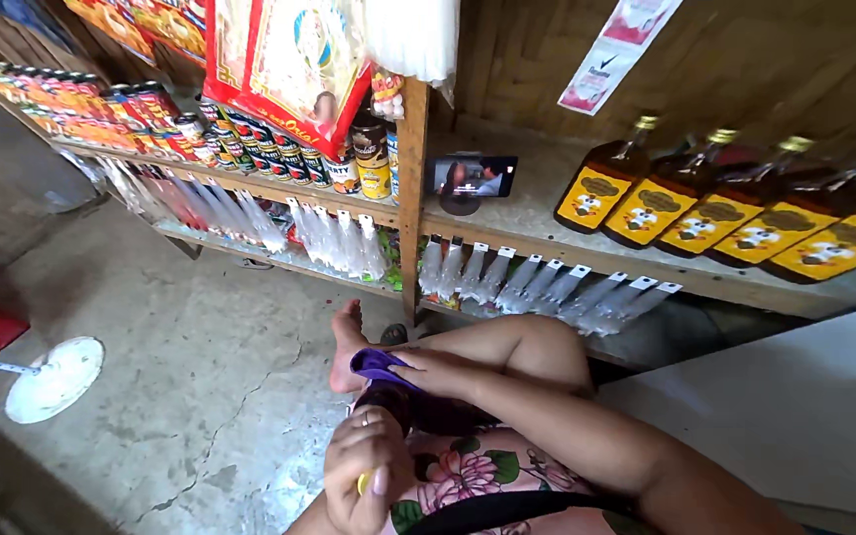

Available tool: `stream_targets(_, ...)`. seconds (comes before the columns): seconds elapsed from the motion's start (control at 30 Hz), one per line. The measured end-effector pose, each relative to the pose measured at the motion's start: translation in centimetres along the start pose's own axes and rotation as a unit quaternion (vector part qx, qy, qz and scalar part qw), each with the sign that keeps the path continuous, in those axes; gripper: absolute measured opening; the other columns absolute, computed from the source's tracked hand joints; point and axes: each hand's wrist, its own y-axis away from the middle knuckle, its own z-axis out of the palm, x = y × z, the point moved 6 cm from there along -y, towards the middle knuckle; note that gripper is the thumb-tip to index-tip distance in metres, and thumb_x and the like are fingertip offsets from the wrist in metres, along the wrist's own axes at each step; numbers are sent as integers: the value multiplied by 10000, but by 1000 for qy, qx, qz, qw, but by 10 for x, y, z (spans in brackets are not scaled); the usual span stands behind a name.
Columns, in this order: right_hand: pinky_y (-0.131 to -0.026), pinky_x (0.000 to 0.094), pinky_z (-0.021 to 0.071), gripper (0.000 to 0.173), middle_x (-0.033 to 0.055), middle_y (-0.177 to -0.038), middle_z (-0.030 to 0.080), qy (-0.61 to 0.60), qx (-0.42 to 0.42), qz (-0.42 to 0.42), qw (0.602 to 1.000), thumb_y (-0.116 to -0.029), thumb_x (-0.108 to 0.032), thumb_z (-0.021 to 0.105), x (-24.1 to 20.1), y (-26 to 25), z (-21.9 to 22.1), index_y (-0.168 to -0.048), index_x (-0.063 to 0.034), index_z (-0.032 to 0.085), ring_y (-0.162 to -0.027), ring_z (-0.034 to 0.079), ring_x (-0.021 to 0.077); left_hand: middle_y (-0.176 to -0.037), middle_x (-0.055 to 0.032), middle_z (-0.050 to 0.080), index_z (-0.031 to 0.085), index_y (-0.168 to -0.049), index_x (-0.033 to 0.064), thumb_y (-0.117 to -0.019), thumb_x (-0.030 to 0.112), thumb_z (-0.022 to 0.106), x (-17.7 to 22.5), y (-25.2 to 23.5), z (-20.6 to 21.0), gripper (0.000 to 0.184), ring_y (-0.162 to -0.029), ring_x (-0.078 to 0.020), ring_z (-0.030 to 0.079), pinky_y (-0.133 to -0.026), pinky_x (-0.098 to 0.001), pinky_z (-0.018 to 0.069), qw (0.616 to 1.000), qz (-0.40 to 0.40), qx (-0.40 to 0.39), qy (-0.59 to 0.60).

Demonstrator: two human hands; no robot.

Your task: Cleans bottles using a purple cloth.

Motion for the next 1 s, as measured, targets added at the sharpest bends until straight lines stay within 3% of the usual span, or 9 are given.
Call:
stream_targets(0.13, -1175, 339, 361, 489, 216, -1476, 521, -92, 80, -100, 988, -1100, -269, 394, -40, 33, -22, -1475, 36, 471, -1379, 500, 200, -702, 12, 595, 567, -766, 149, -1084, 437, 356, 5, -31, 5, 478, -736, -121, 618, -775, -305, 529, 999, 26, -26, 29)
stream_targets(0.3, -1153, 351, 395, 440, 195, -1402, 589, -62, 167, -195, 964, -1070, -255, 461, -42, 64, -46, -1402, 10, 575, -1342, 530, 192, -681, -4, 589, 559, -742, 137, -1078, 437, 363, -2, -45, 35, 491, -714, -127, 599, -760, -299, 512, 994, 78, -37, 71)
stream_targets(0.47, -1120, 247, 413, 469, 201, -1396, 585, -120, 174, -149, 966, -1066, -238, 466, -9, 73, -49, -1400, 86, 528, -1298, 550, 101, -657, -23, 568, 551, -733, 126, -1073, 431, 373, -10, -38, 60, 491, -680, -142, 581, -711, -296, 500, 990, 101, -63, 71)
stream_targets(0.6, -1203, 320, 322, 530, 237, -1533, 453, -130, 162, -5, 978, -1100, -266, 398, 45, 57, -47, -1509, 70, 397, -1429, 446, 200, -659, -31, 581, 554, -731, 133, -1074, 445, 376, -4, -28, 71, 496, -679, -156, 588, -708, -309, 504, 988, 112, -91, 49)
stream_targets(0.67, -1226, 340, 291, 550, 227, -1579, 399, -121, 152, 23, 981, -1107, -291, 379, 50, 55, -45, -1545, 42, 353, -1468, 398, 213, -660, -28, 577, 553, -740, 146, -1070, 455, 380, 0, -21, 76, 484, -693, -161, 592, -738, -322, 511, 986, 119, -107, 34)
stream_targets(0.73, -1214, 343, 310, 527, 223, -1541, 450, -100, 141, -14, 985, -1096, -286, 395, 29, 63, -40, -1507, 42, 423, -1445, 427, 213, -652, -23, 558, 555, -747, 154, -1071, 461, 382, 4, -14, 81, 479, -692, -162, 581, -750, -320, 502, 985, 128, -114, 22)
stream_targets(0.8, -1192, 388, 344, 479, 244, -1420, 573, -38, 136, -125, 982, -1074, -272, 423, -5, 76, -36, -1370, 67, 586, -1387, 500, 270, -672, -30, 565, 565, -758, 153, -1074, 448, 377, 8, -8, 83, 471, -711, -168, 577, -770, -321, 490, 982, 136, -128, 15)
stream_targets(0.9, -1114, 420, 437, 421, 121, -1175, 726, 59, 83, -281, 954, -1084, -327, 422, -39, 76, -29, -1166, -68, 744, -1222, 628, 237, -680, -40, 579, 575, -756, 148, -1071, 439, 375, 12, -4, 87, 473, -715, -178, 582, -770, -324, 483, 979, 148, -140, 17)
stream_targets(1.0, -1058, 431, 469, 381, 130, -1112, 741, 74, 3, -250, 965, -1055, -328, 515, -35, 54, -31, -1144, -46, 755, -1142, 659, 237, -670, -42, 579, 581, -752, 152, -1064, 425, 386, 12, -3, 93, 458, -716, -191, 590, -779, -335, 483, 973, 159, -168, 13)
